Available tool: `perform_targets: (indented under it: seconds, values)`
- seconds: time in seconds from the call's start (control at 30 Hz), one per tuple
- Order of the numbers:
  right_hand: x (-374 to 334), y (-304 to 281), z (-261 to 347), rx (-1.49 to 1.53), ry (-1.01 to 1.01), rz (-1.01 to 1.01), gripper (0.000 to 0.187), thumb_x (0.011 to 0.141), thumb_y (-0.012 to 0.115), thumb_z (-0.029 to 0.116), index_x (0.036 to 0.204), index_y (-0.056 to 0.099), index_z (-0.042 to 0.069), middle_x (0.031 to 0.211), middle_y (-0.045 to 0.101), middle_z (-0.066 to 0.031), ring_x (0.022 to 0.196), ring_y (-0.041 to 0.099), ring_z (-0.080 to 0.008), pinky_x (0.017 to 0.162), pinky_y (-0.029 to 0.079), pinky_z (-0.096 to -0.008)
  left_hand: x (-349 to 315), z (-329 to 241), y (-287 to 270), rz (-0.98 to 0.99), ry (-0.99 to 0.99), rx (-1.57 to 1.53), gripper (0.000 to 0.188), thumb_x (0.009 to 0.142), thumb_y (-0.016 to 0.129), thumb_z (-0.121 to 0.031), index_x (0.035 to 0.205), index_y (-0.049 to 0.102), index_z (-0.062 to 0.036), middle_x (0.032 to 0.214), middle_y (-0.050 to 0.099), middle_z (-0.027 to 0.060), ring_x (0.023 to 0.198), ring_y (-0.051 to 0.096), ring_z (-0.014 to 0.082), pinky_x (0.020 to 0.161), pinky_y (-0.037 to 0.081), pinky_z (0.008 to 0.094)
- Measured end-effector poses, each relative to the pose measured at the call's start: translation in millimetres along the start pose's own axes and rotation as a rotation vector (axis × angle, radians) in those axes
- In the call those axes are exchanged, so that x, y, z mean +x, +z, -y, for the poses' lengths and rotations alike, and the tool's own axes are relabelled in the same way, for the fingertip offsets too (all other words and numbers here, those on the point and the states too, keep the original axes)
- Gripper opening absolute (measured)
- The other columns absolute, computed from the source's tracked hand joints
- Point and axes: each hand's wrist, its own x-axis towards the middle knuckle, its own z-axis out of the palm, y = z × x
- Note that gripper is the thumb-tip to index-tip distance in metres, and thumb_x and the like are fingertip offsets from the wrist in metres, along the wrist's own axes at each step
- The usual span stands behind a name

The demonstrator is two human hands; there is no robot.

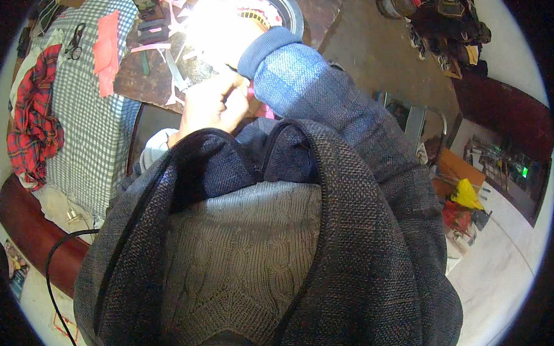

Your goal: The person inserts small white strips into the slots of a circular motor stator, using a thin tool to press them in. The person repeatedly picks up strips and places them into the stator slots.

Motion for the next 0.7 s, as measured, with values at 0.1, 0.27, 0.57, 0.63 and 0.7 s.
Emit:
perform_targets:
  seconds: [0.1,0.27,0.57,0.63,0.7]
  values:
    - [-8.8,-44.7,15.6,0.085,0.000,0.029,0.035,0.105,0.059,0.026,0.134,0.069,0.008,0.132,0.071,-0.0130,0.116,0.069,-0.0272,0.102,0.055,-0.0417,-7.4,3.9,-8.3,-0.034,0.079,-0.007,0.012,0.093,0.069,-0.008,0.104,0.071,-0.0017,0.091,0.071,0.0172,0.081,0.071,0.0284,0.076,0.056,0.0349]
    - [-18.6,-97.1,31.5,0.536,0.134,0.111,0.035,0.106,0.056,0.024,0.136,0.067,0.011,0.135,0.068,-0.0121,0.120,0.065,-0.0308,0.110,0.049,-0.0412,29.0,54.4,-16.3,-0.557,0.386,0.120,0.035,0.096,0.069,-0.004,0.130,0.061,-0.0024,0.109,0.071,0.0149,0.101,0.071,0.0277,0.088,0.057,0.0391]
    - [4.0,-52.3,-12.9,0.242,-0.018,-0.117,0.033,0.108,0.055,0.022,0.137,0.066,0.011,0.134,0.068,-0.0129,0.123,0.064,-0.0296,0.108,0.051,-0.0395,75.6,99.7,13.8,-0.602,0.464,-0.036,0.015,0.101,0.056,-0.006,0.095,0.069,-0.0020,0.082,0.071,0.0121,0.073,0.071,0.0234,0.068,0.055,0.0355]
    - [18.0,-43.7,-24.9,0.244,-0.001,-0.117,0.033,0.108,0.056,0.021,0.136,0.066,0.010,0.134,0.068,-0.0131,0.123,0.064,-0.0294,0.108,0.051,-0.0394,75.3,91.0,9.1,-0.610,0.391,-0.072,0.017,0.101,0.054,-0.005,0.092,0.069,-0.0007,0.078,0.070,0.0105,0.069,0.069,0.0203,0.064,0.054,0.0329]
    - [29.3,-34.0,-31.2,0.246,0.015,-0.110,0.033,0.107,0.056,0.021,0.136,0.066,0.009,0.133,0.068,-0.0132,0.122,0.064,-0.0293,0.108,0.051,-0.0393,75.3,82.8,0.5,-0.547,0.291,-0.240,0.024,0.105,0.049,-0.011,0.090,0.064,-0.0015,0.075,0.064,0.0072,0.066,0.063,0.0176,0.060,0.047,0.0319]
